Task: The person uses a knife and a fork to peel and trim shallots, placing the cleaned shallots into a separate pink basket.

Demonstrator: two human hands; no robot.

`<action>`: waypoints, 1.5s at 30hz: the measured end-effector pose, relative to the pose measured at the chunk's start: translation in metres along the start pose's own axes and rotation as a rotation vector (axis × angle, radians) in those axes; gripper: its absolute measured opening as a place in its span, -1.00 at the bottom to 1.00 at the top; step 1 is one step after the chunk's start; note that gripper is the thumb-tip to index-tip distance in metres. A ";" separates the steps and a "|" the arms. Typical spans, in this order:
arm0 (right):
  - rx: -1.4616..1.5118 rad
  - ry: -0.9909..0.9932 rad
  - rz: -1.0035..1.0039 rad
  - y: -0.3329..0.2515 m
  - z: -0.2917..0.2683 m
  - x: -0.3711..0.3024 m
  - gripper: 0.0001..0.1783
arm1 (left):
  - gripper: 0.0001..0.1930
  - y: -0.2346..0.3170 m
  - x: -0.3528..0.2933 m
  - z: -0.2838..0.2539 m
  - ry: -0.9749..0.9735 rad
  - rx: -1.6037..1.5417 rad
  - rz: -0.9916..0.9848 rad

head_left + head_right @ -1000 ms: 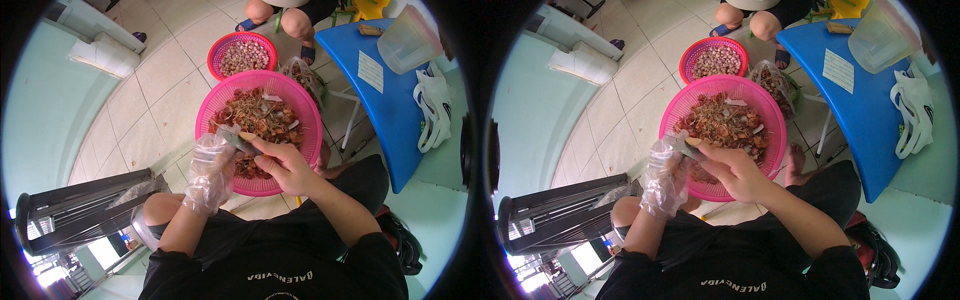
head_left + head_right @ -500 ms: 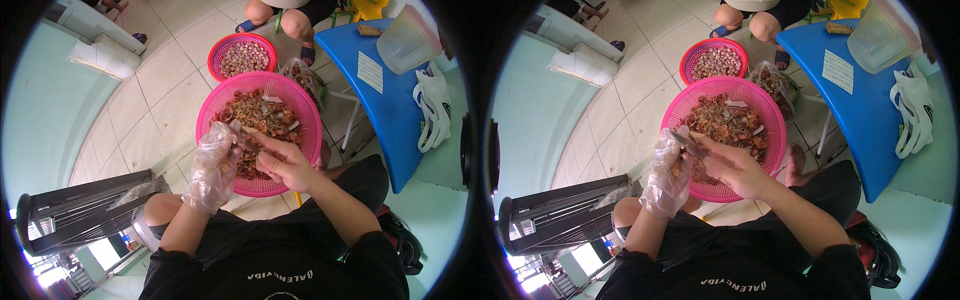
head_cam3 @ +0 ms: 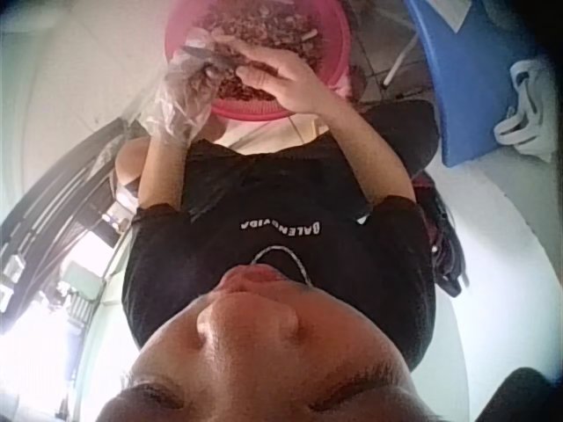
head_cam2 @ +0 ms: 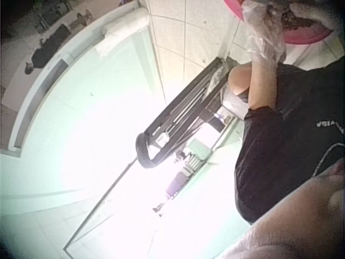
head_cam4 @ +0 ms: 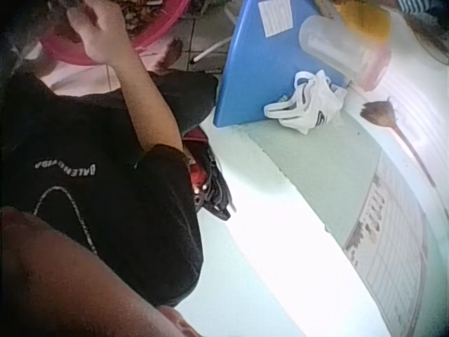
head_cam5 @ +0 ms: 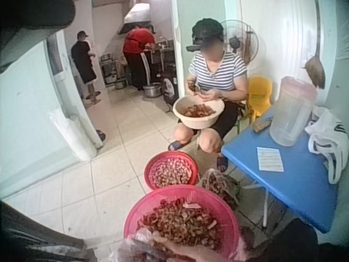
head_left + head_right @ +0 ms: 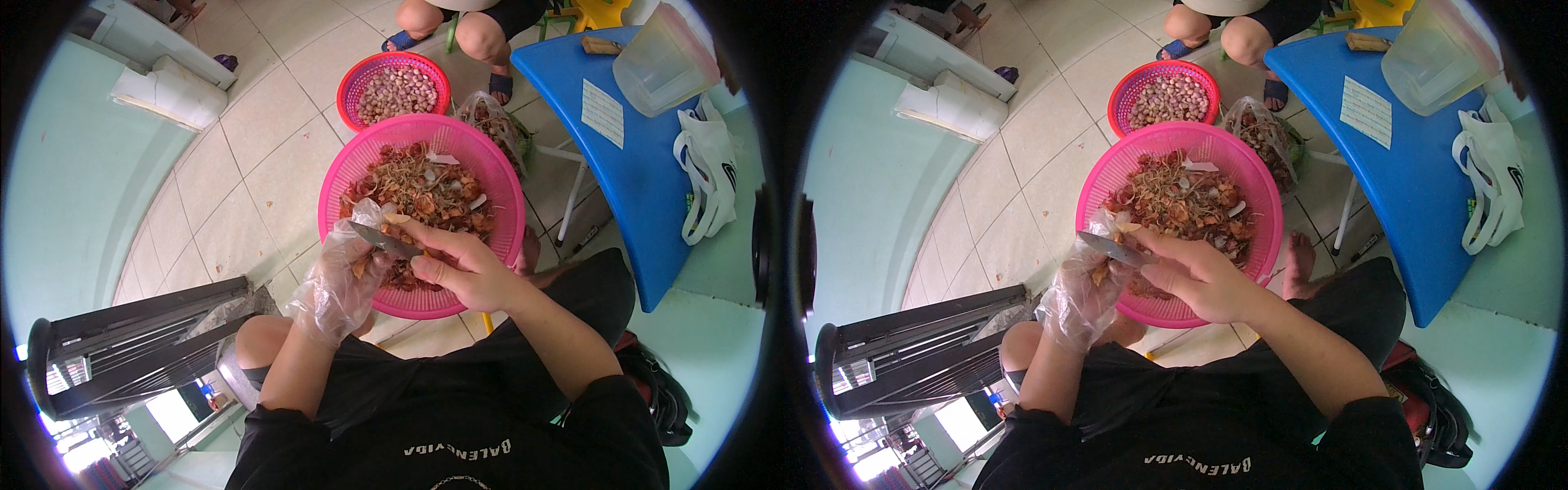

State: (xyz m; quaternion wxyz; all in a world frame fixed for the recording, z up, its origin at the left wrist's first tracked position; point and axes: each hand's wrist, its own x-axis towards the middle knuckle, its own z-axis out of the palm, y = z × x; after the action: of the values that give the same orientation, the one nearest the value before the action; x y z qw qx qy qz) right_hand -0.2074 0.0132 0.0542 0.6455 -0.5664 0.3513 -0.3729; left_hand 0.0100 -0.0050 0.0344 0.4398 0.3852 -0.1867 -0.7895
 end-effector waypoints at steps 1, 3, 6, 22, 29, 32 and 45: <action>0.024 -0.044 0.082 -0.002 -0.001 0.000 -0.44 | -0.70 0.001 0.000 0.000 -0.023 0.070 0.025; 0.007 -0.029 0.038 -0.001 0.000 0.000 -0.44 | -0.72 0.002 0.004 0.004 0.054 -0.038 -0.035; -0.033 0.012 -0.060 0.009 0.005 0.002 -0.45 | -0.73 0.005 -0.001 0.024 0.205 -0.175 -0.099; -0.229 0.067 -0.236 0.017 0.007 0.004 -0.41 | -0.74 0.003 -0.001 0.024 0.141 -0.191 -0.142; -0.223 0.100 -0.276 0.016 0.011 0.006 -0.42 | -0.73 0.001 -0.002 0.028 0.189 -0.220 -0.120; -0.222 0.077 -0.241 0.018 0.009 0.004 -0.42 | -0.73 0.003 -0.004 0.033 0.182 -0.150 -0.134; -0.083 0.146 -0.142 0.023 0.019 0.004 -0.52 | -0.89 -0.004 -0.006 0.032 0.268 -0.104 -0.062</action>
State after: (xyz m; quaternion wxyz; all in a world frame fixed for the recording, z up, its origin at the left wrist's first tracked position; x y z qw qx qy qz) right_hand -0.1875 0.0206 0.0337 0.5662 -0.5875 0.3716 -0.4429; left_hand -0.0149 0.0009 0.0553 0.4555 0.4697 -0.0732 -0.7527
